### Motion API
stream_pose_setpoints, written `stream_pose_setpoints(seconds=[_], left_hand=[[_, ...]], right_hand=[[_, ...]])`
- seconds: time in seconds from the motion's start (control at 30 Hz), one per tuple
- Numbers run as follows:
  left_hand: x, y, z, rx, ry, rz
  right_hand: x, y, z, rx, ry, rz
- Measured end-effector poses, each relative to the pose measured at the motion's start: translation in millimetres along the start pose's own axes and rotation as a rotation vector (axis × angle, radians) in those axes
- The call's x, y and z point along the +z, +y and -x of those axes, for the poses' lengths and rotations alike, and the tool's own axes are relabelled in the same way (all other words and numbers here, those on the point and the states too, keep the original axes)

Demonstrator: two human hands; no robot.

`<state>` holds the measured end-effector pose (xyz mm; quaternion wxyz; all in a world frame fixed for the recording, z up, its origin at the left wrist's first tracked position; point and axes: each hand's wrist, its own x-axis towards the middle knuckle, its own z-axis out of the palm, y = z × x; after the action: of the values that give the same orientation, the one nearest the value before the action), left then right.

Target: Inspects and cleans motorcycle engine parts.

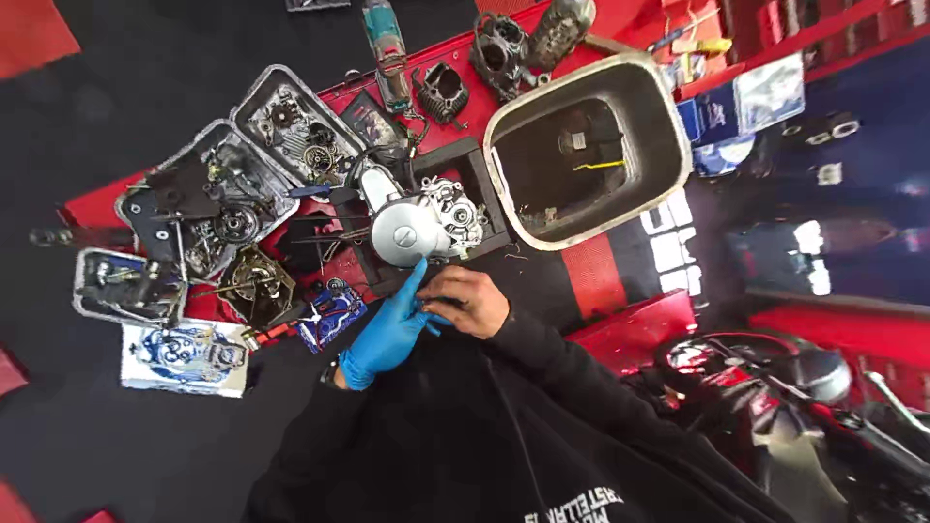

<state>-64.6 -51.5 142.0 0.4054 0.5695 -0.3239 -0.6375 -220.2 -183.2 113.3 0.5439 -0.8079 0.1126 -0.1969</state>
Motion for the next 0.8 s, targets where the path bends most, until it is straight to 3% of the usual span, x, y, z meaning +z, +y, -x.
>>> stream_pose_setpoints(seconds=[0.2, 0.3, 0.4, 0.63, 0.8], left_hand=[[29.9, 30.1, -36.1, -0.093, 0.036, -0.033], [29.9, 30.5, -36.5, -0.145, 0.156, -0.067], [25.3, 22.5, -25.5, -0.185, 0.308, -0.074], [34.8, -17.2, 9.7, -0.246, 0.66, 0.029], [52.6, -41.2, 23.1, -0.289, 0.791, 0.124]], right_hand=[[-59.2, 30.2, 1.4, 0.046, 0.014, -0.093], [-96.0, 53.1, -14.7, 0.178, 0.171, -0.079], [-110.3, 83.8, -43.5, 0.117, 0.257, -0.023], [-92.3, 119.2, -102.2, -0.095, 0.011, 0.098], [-87.9, 125.4, -115.7, -0.244, -0.144, 0.299]])
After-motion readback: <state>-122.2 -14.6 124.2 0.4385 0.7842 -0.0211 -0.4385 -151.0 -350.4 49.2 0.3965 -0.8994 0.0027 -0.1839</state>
